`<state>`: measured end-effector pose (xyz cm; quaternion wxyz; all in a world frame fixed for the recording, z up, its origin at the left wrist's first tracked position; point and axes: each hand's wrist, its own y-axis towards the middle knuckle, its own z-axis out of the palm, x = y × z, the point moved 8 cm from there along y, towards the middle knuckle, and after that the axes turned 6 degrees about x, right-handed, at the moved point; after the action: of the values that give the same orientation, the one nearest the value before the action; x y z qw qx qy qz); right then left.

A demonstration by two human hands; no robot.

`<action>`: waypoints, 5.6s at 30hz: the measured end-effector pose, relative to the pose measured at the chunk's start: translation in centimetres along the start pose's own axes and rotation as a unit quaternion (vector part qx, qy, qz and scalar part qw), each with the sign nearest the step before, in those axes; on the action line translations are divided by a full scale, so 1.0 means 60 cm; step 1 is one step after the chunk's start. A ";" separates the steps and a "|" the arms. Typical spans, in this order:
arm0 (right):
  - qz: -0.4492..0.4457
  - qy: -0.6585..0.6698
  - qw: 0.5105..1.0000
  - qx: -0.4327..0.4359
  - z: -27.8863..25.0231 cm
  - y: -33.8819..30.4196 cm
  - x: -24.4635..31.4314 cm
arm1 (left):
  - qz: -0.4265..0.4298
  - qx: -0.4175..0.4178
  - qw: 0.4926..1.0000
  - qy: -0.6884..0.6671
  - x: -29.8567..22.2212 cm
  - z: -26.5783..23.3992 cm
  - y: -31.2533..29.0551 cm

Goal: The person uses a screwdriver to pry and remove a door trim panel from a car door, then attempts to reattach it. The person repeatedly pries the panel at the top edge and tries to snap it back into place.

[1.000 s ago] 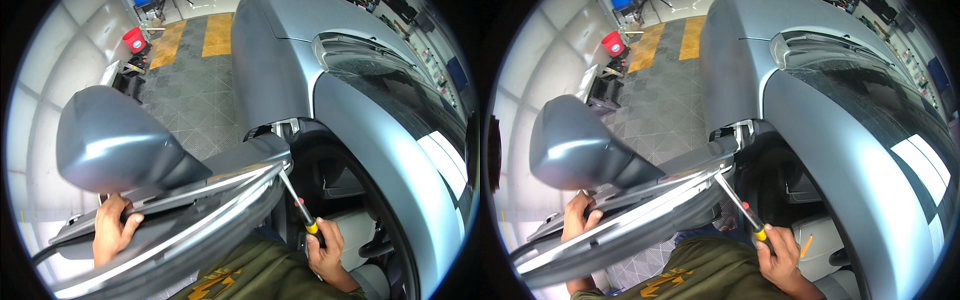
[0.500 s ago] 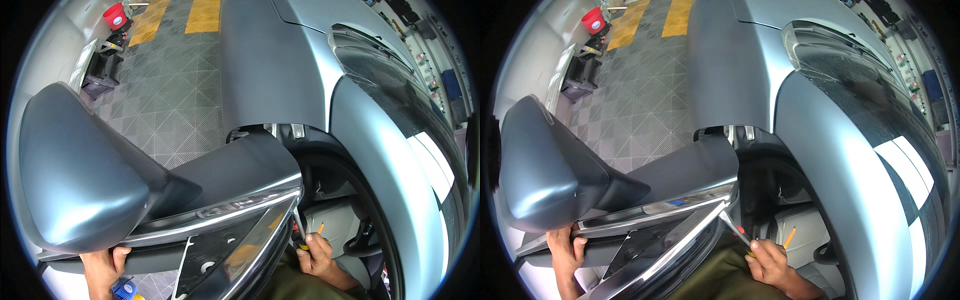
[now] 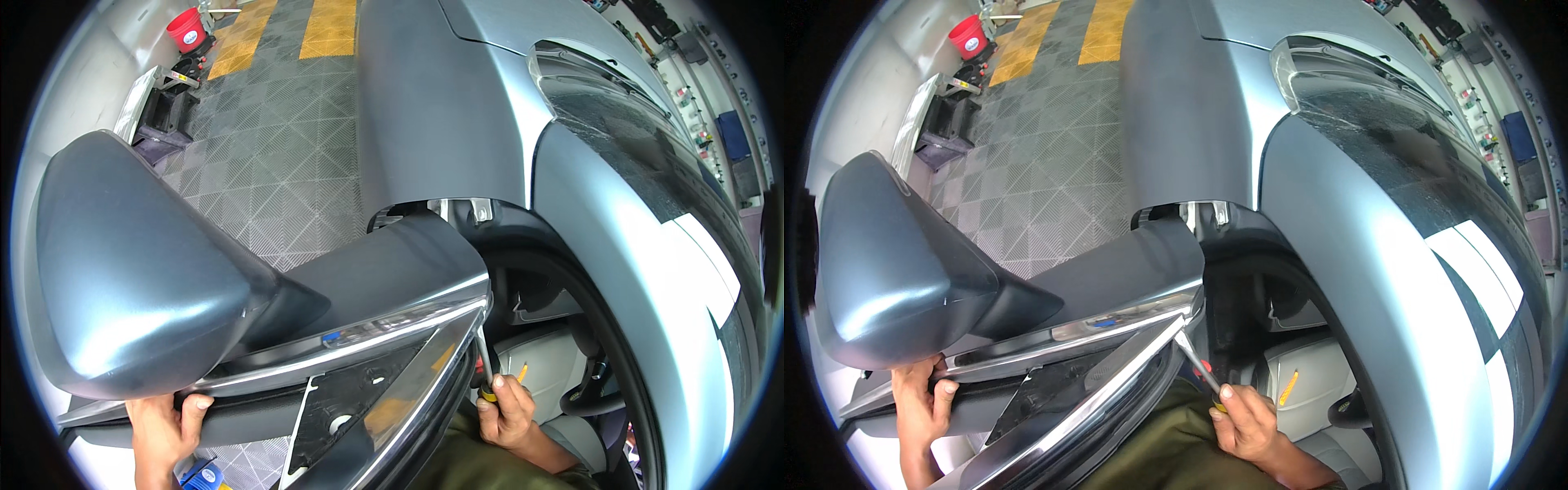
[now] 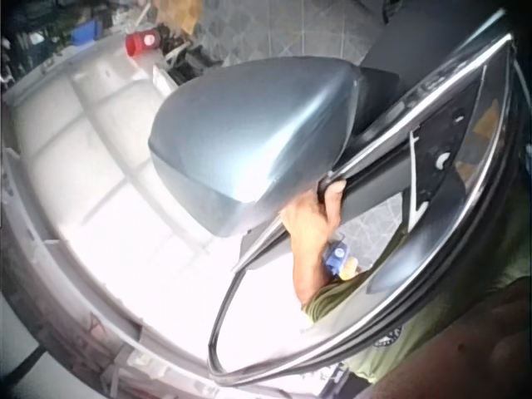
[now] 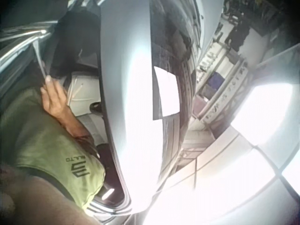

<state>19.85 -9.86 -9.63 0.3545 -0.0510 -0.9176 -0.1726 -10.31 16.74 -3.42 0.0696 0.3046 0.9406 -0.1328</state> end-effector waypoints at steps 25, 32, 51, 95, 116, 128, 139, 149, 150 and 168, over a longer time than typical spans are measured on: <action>-0.008 0.045 0.999 0.018 -0.005 0.014 -0.009 | 0.052 -0.034 0.995 0.076 -0.063 -0.036 -0.007; -0.011 0.021 1.000 0.018 -0.025 0.019 -0.005 | 0.075 -0.042 0.993 0.075 -0.082 -0.057 -0.009; 0.079 -0.026 0.987 0.137 -0.108 0.057 0.011 | 0.055 -0.071 0.987 0.132 -0.055 -0.025 -0.011; 0.087 0.187 0.961 0.185 -0.059 0.159 -0.026 | -0.062 0.031 0.995 0.071 0.039 0.044 -0.012; 0.030 0.184 0.978 0.098 -0.020 0.141 -0.038 | -0.021 0.033 0.998 0.046 0.007 0.032 -0.013; 0.047 0.076 0.989 0.115 -0.046 0.127 -0.018 | -0.029 -0.009 0.999 0.036 0.040 0.046 -0.019; 0.043 0.081 0.992 0.089 -0.043 0.116 -0.011 | 0.046 -0.081 0.995 -0.023 -0.028 0.009 -0.004; 0.176 0.517 0.833 0.085 0.058 0.069 -0.015 | 0.065 -0.088 0.991 -0.073 -0.030 0.010 0.000; 0.178 0.540 0.820 0.071 0.061 0.067 -0.009 | 0.026 -0.053 0.996 -0.070 -0.009 0.022 -0.002; 0.008 0.014 1.000 -0.023 -0.023 0.124 -0.015 | -0.145 0.017 0.987 0.060 0.042 0.041 -0.029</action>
<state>23.01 -3.38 -7.23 0.3675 -0.0639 -0.9078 -0.1916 -13.24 16.09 -5.93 -0.0119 0.1735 0.9749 -0.1389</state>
